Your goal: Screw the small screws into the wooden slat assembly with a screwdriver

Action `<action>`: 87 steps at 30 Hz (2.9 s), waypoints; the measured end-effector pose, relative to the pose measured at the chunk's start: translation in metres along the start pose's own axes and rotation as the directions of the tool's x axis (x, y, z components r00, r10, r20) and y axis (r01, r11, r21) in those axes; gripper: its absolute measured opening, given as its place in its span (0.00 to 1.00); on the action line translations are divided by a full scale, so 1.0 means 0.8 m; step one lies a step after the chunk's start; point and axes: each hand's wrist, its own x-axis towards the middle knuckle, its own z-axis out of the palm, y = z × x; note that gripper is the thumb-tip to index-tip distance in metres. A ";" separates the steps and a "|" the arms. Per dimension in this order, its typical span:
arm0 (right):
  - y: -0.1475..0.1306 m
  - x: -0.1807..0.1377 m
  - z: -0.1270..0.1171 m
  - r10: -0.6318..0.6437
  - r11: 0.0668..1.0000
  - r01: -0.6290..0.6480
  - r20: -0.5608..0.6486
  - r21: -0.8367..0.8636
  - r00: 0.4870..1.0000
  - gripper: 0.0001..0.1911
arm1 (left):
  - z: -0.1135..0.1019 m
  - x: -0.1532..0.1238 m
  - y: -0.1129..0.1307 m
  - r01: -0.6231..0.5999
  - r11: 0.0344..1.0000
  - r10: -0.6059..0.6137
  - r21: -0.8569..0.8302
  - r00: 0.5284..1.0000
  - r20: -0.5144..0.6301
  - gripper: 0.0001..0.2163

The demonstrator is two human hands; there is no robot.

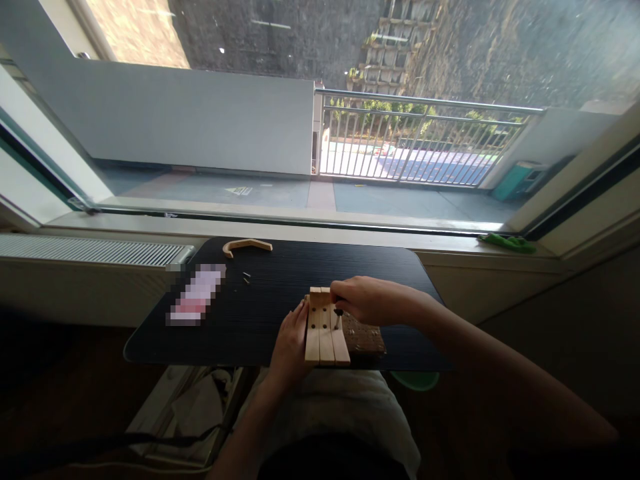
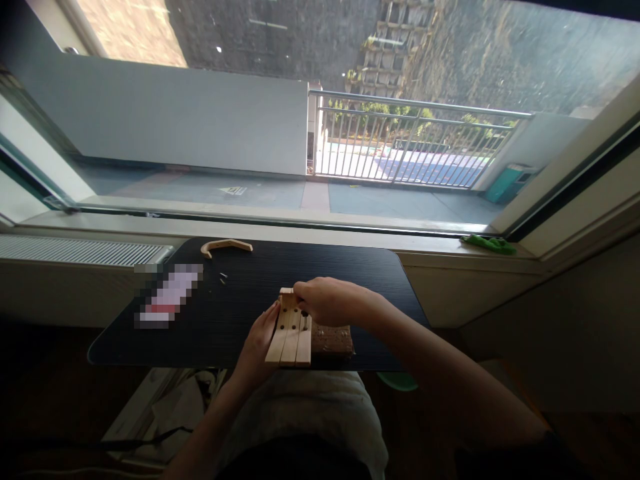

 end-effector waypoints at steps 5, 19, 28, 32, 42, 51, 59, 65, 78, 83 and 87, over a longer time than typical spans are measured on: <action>-0.001 0.000 0.003 0.001 1.000 -0.001 -0.006 -0.020 1.000 0.08 | 0.001 0.000 -0.001 0.015 1.000 -0.015 -0.024 1.000 -0.005 0.37; -0.006 0.006 0.010 0.074 0.995 -0.078 -0.067 -0.056 0.995 0.14 | 0.003 -0.002 -0.004 0.015 1.000 -0.015 -0.023 1.000 0.007 0.38; 0.000 0.014 0.016 -0.031 0.999 0.027 -0.168 -0.027 0.985 0.14 | 0.003 -0.003 -0.005 -0.010 1.000 0.010 -0.007 1.000 -0.002 0.38; -0.002 0.015 0.027 -0.007 0.997 -0.011 -0.250 -0.071 0.968 0.15 | 0.003 -0.004 -0.006 0.000 1.000 0.000 -0.015 1.000 0.002 0.39; -0.019 0.011 0.028 0.192 0.957 -0.242 -0.282 -0.157 0.940 0.26 | 0.002 -0.003 -0.004 -0.001 1.000 0.001 -0.012 1.000 -0.011 0.37; -0.011 -0.014 0.023 0.113 0.982 -0.147 -0.259 -0.115 0.959 0.15 | -0.001 -0.002 -0.002 0.022 0.999 -0.022 -0.042 1.000 0.002 0.37; -0.007 -0.016 0.016 -0.052 0.994 0.034 -0.177 -0.103 0.983 0.11 | -0.001 -0.001 -0.001 0.018 0.999 -0.018 -0.048 1.000 -0.003 0.37; -0.015 -0.015 0.014 -0.093 0.992 0.081 -0.129 -0.098 0.987 0.11 | -0.001 -0.001 0.000 0.014 1.000 -0.015 -0.026 1.000 -0.015 0.37; -0.013 -0.016 0.015 -0.045 0.998 0.039 -0.113 -0.054 0.993 0.12 | 0.000 -0.001 -0.001 0.013 1.000 -0.013 -0.026 1.000 -0.016 0.37; -0.012 -0.014 0.016 -0.051 0.997 0.044 -0.111 -0.063 0.993 0.10 | 0.002 -0.002 -0.004 0.003 1.000 -0.003 -0.017 1.000 -0.019 0.37; -0.015 -0.014 0.014 -0.018 0.996 0.011 -0.084 -0.092 0.996 0.09 | 0.003 -0.003 -0.004 0.013 1.000 -0.014 -0.017 1.000 -0.009 0.37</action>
